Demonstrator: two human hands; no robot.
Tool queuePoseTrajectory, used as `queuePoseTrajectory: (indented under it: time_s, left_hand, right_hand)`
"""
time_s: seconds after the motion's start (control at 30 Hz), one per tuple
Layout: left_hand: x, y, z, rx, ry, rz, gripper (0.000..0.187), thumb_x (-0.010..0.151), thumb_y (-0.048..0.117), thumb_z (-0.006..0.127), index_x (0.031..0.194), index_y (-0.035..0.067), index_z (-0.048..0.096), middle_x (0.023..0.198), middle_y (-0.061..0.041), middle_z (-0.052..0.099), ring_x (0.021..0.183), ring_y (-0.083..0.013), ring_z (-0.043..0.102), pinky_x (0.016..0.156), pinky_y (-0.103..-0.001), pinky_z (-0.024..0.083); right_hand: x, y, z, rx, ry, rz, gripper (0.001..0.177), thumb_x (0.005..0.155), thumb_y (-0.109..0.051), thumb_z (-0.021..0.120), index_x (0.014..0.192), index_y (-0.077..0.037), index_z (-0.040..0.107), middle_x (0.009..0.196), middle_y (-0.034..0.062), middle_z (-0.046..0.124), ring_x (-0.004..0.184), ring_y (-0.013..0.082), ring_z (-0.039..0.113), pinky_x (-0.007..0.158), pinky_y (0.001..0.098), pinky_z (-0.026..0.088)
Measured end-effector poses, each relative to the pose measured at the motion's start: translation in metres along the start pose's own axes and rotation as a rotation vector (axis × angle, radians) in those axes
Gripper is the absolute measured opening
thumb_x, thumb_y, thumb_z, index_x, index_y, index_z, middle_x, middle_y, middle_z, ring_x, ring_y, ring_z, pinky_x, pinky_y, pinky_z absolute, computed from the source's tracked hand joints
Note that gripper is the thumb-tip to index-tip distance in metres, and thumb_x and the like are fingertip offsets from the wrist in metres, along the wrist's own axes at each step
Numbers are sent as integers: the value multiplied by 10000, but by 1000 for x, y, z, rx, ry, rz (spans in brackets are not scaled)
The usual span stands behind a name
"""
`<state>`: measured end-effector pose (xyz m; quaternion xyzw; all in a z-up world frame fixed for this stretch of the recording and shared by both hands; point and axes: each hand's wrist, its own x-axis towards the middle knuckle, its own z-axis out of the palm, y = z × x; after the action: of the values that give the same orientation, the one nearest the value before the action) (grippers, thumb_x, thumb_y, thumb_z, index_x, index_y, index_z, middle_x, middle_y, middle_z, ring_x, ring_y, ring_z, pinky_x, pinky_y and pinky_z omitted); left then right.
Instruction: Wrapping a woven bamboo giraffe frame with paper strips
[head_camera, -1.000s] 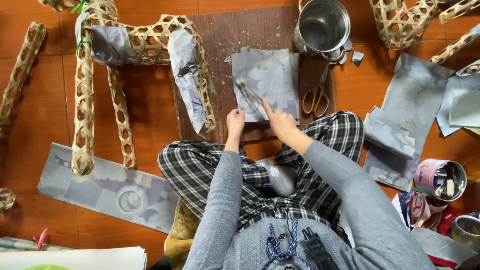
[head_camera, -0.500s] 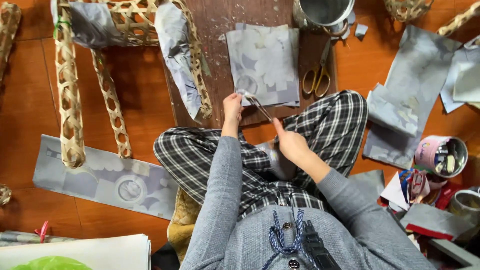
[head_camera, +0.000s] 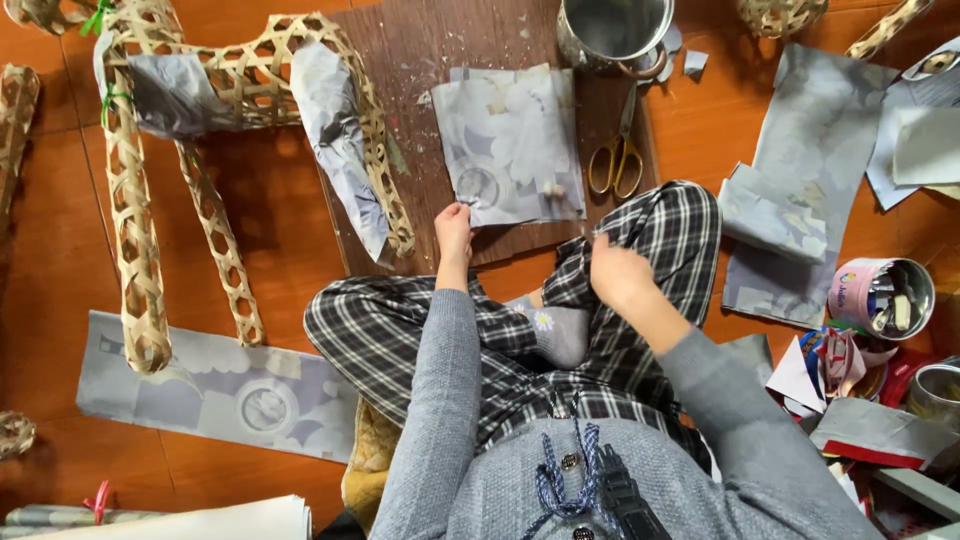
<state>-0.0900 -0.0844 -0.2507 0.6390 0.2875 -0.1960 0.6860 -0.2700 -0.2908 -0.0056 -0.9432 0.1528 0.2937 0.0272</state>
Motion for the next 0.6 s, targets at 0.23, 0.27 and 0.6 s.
queuePoseTrajectory:
  time_s: [0.23,0.27,0.6]
  left_hand:
    - [-10,11,0,39,-11,30,223,897,170,620,1063,41,694,829,-59,665,639,-98,590,456,-236,526]
    - [-11,12,1,34,-13,36,223,895,170,623,1061,39,692,821,-54,663,625,-92,586,444,-230,522]
    - [-26,24,0,17,31,21,129,829,122,631,896,74,731,705,-22,616,578,-98,551,428,-249,465]
  right_hand:
    - [159,-35,-24,96,249,141,497,928,-27,427,1404,102,368,830,302,677,766,438,698,620,589,549]
    - [180,-34,-30,96,282,119,488,934,-16,424,1407,94,375,863,292,686,799,425,704,649,579,555]
    - [25,-60,-68,-5,154,-166,631,937,-72,415,1532,-236,285,849,171,678,792,366,720,696,505,587]
